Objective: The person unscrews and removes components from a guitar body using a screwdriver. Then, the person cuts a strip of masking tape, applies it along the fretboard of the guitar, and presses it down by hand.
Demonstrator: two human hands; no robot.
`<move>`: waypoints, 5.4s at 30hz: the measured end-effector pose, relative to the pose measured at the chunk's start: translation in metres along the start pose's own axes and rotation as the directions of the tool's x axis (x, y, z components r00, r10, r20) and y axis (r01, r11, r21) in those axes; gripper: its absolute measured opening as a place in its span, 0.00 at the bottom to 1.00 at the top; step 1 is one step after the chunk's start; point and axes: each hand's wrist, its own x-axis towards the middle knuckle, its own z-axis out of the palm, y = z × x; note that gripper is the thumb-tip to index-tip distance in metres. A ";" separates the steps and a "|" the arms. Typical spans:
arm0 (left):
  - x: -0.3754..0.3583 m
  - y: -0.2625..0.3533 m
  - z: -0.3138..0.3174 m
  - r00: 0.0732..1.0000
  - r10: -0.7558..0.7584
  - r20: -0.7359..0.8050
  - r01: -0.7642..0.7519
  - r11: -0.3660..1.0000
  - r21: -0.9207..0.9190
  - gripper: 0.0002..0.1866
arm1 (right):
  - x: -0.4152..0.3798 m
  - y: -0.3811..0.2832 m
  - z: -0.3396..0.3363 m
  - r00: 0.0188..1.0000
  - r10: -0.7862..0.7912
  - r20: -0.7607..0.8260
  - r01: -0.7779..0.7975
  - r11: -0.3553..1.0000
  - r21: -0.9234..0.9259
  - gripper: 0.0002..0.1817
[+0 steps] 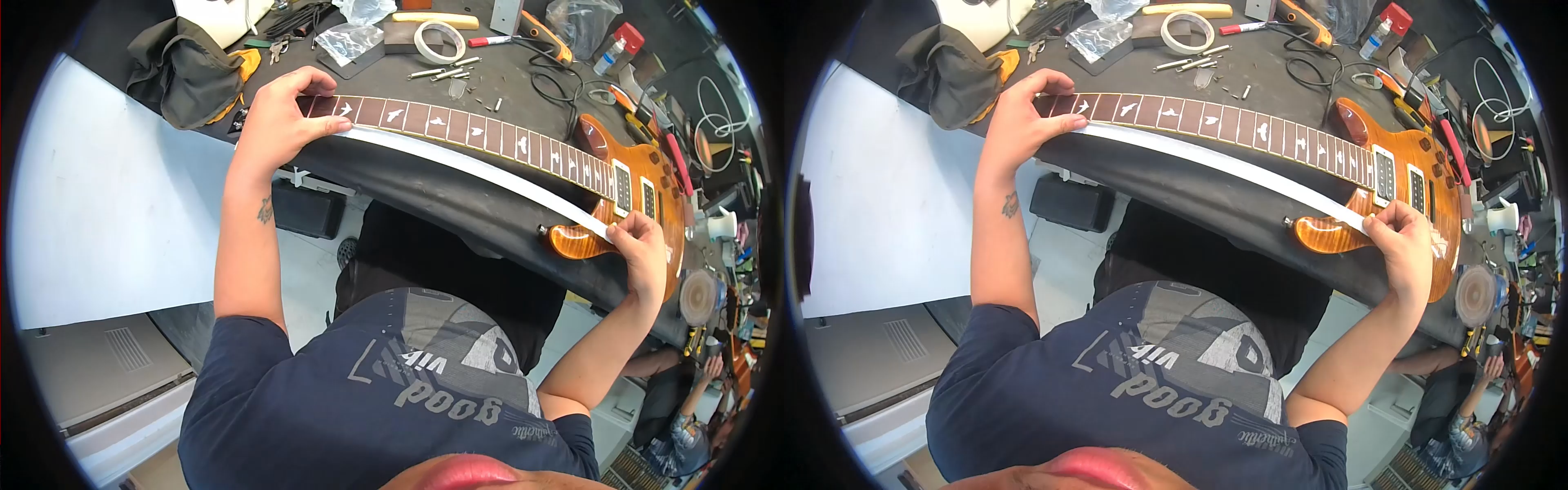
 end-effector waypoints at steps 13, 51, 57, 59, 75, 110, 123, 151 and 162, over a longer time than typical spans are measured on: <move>-0.003 0.003 0.018 0.971 0.223 -0.084 -0.195 0.947 0.257 0.28 | -0.005 -0.006 0.002 0.999 -0.021 -0.025 0.024 0.995 0.100 0.10; 0.000 0.011 0.036 0.906 0.418 -0.069 -0.343 0.819 0.460 0.23 | -0.001 0.001 0.014 0.983 -0.033 -0.182 0.063 0.985 0.163 0.08; 0.000 0.017 0.043 0.895 0.445 -0.030 -0.377 0.790 0.484 0.22 | -0.004 -0.004 0.015 0.984 -0.011 -0.178 0.044 0.982 0.182 0.08; -0.001 0.018 0.041 0.895 0.446 -0.013 -0.392 0.800 0.455 0.22 | -0.005 -0.009 0.016 0.984 0.005 -0.176 0.032 0.978 0.208 0.08; 0.002 0.021 0.044 0.894 0.449 0.017 -0.411 0.802 0.434 0.21 | -0.007 -0.004 0.020 0.978 -0.026 -0.208 0.068 0.978 0.197 0.08; 0.009 0.051 0.082 0.808 0.584 0.076 -0.566 0.736 0.372 0.15 | -0.004 -0.005 0.024 0.964 -0.047 -0.262 0.088 0.985 0.146 0.09; 0.011 0.049 0.074 0.821 0.560 0.114 -0.566 0.772 0.290 0.16 | -0.005 -0.003 0.027 0.965 -0.028 -0.262 0.088 0.971 0.220 0.09; 0.016 0.057 0.098 0.781 0.613 0.119 -0.588 0.657 0.472 0.17 | -0.007 0.007 0.037 0.923 -0.126 -0.363 0.172 0.980 0.097 0.10; 0.020 0.059 0.091 0.791 0.577 0.201 -0.609 0.716 0.341 0.19 | -0.008 0.005 0.038 0.915 -0.142 -0.379 0.183 0.980 0.073 0.10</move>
